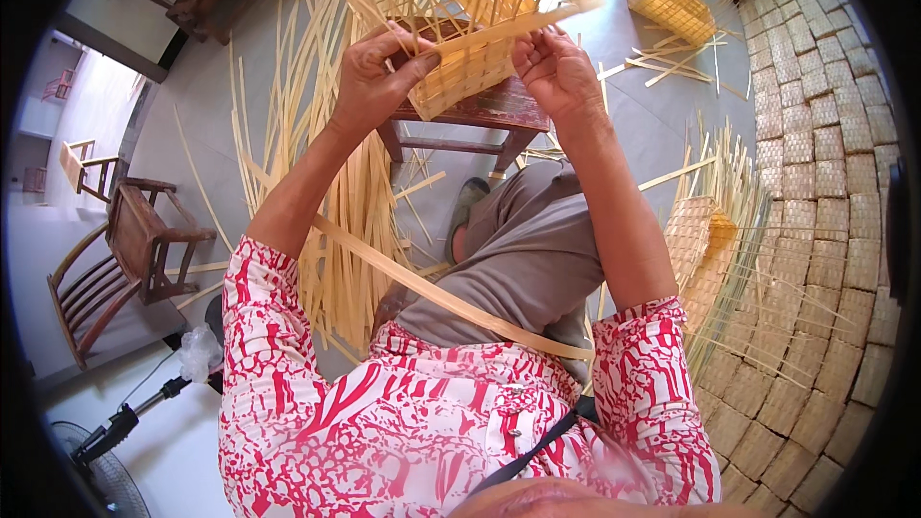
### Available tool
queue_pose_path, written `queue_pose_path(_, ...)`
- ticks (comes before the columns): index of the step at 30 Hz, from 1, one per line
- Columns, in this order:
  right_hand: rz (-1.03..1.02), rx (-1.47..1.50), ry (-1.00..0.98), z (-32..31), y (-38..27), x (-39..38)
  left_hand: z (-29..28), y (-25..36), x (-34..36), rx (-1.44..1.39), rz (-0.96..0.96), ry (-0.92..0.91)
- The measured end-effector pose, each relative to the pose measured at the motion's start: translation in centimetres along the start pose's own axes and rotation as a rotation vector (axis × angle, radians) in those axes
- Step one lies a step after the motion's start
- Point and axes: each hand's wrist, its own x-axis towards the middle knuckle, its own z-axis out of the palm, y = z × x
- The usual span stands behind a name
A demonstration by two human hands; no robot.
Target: The person weaves a basket by hand, interlacing thin bamboo strips through a pre-formed frame. They repeatedly pull strips through the structure and adjust the weave to maintain tension and alignment.
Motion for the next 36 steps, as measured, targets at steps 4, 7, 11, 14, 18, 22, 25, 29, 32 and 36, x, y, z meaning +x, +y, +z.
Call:
queue_pose_path(4, 0.317, 0.154, -0.668, 0.6, -1.3, 0.7, 1.4, -1.1, -0.2, -0.146, 0.028, 0.000)
queue_pose_path(7, -0.125, -0.572, -0.453, 5.9, -1.2, -2.7, 0.9, -1.3, -0.2, -0.099, 0.016, 0.001)
queue_pose_path(11, -0.353, -0.821, -0.618, 7.5, -0.4, -4.5, 1.3, -1.5, 0.3, -0.146, 0.001, 0.004)
queue_pose_path(14, -0.319, -0.977, -0.566, 6.4, -0.3, -4.3, 0.4, -1.2, 0.1, -0.078, 0.047, 0.026)
queue_pose_path(18, -0.467, -0.905, -0.278, 5.5, 0.0, -4.2, 0.4, -0.7, -0.2, -0.135, 0.004, 0.044)
queue_pose_path(22, -0.563, -0.931, -0.246, 6.5, -0.4, -5.0, 0.6, -1.3, 0.0, -0.098, 0.015, 0.035)
queue_pose_path(25, -0.591, -0.886, -0.241, 6.7, -1.3, -5.1, 0.7, -0.4, 0.2, -0.042, 0.003, 0.028)
queue_pose_path(29, -0.713, -0.712, -0.089, 5.9, -1.5, -4.3, 0.4, -0.1, -0.1, -0.053, 0.035, 0.000)
queue_pose_path(32, -0.737, -0.556, 0.086, 7.0, -2.3, -5.0, 0.4, -0.6, -0.2, -0.042, 0.045, 0.001)
queue_pose_path(36, -0.785, -0.620, 0.113, 6.4, -3.0, -3.8, 1.2, 0.0, 0.2, -0.045, -0.003, 0.012)
